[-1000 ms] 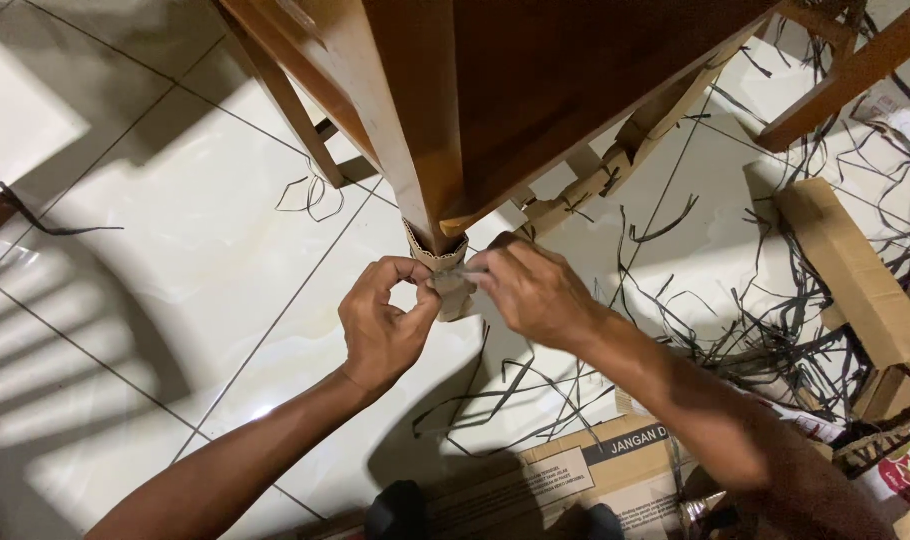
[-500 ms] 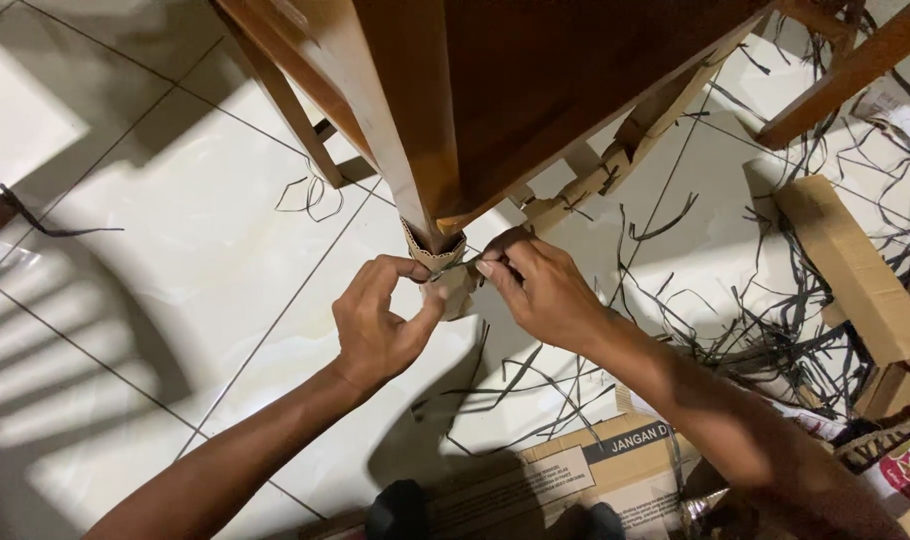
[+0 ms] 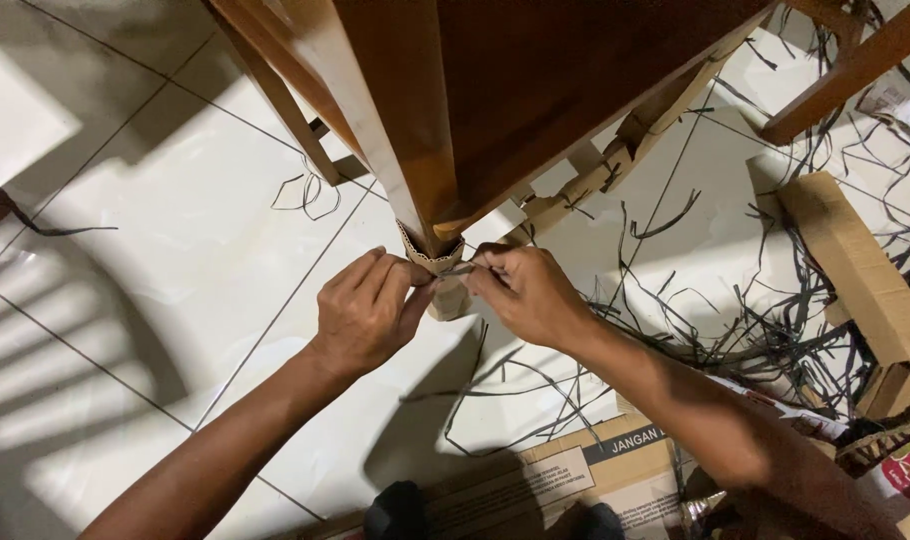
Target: The person removes cardboard packaging from a wooden table leg and uses plastic ties to secure the new packaging in place.
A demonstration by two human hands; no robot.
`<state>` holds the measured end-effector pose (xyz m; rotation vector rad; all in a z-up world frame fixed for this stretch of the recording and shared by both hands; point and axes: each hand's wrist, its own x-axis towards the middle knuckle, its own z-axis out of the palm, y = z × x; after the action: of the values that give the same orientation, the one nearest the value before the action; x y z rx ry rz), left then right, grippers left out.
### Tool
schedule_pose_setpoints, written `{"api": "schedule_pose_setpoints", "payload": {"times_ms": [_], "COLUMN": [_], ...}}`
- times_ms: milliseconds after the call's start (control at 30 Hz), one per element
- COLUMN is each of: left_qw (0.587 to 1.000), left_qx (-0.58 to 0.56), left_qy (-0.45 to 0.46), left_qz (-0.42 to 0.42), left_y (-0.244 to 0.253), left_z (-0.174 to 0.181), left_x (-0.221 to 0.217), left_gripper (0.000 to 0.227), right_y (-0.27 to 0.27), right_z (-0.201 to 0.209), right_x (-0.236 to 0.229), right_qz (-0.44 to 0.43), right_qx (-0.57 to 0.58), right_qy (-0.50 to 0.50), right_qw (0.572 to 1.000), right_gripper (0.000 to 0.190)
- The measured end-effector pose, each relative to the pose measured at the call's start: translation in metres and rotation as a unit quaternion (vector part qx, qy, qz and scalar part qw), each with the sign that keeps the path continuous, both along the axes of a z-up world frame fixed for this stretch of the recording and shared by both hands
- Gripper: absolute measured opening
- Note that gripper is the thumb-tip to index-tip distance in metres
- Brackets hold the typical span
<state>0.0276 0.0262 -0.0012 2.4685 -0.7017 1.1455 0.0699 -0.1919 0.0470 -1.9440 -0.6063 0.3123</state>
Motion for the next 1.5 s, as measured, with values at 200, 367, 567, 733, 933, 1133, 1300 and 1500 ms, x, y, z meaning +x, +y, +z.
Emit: {"api": "schedule_pose_setpoints", "payload": {"times_ms": [200, 367, 567, 733, 933, 1133, 1300, 1500], "left_qw": [1.0, 1.0, 1.0, 0.999, 0.987, 0.8, 0.616, 0.56], "left_qx": [0.006, 0.013, -0.011, -0.027, -0.129, -0.387, -0.551, -0.565], "left_qy": [0.0, -0.013, -0.003, -0.017, 0.099, 0.449, 0.543, 0.579], "left_qz": [-0.003, 0.001, -0.022, -0.024, -0.005, -0.095, -0.151, -0.181], "left_y": [0.0, -0.002, 0.0, -0.001, -0.005, -0.058, -0.104, -0.153], "left_z": [-0.002, 0.004, 0.003, 0.0, -0.01, 0.007, 0.007, -0.002], "left_x": [0.001, 0.002, 0.004, 0.006, -0.008, -0.038, -0.029, -0.029], "left_gripper": [0.019, 0.018, 0.017, 0.017, 0.009, 0.037, 0.041, 0.044], "right_y": [-0.003, -0.007, -0.011, -0.012, -0.017, -0.046, -0.088, -0.153], "right_z": [-0.016, -0.003, 0.0, 0.004, 0.008, 0.013, -0.005, -0.011], "right_x": [0.014, 0.009, 0.004, -0.012, -0.02, -0.029, -0.039, -0.064], "right_qz": [-0.006, -0.009, -0.023, -0.004, -0.014, 0.009, 0.013, -0.085], "right_qx": [0.028, 0.033, 0.029, 0.047, 0.063, 0.051, 0.0, -0.051], "right_qy": [-0.052, -0.101, -0.106, -0.097, -0.059, -0.026, 0.024, 0.053], "right_qw": [0.998, 0.994, 0.994, 0.994, 0.996, 0.998, 1.0, 0.994], "right_gripper": [0.035, 0.037, 0.035, 0.029, 0.028, 0.023, 0.021, 0.019]}}
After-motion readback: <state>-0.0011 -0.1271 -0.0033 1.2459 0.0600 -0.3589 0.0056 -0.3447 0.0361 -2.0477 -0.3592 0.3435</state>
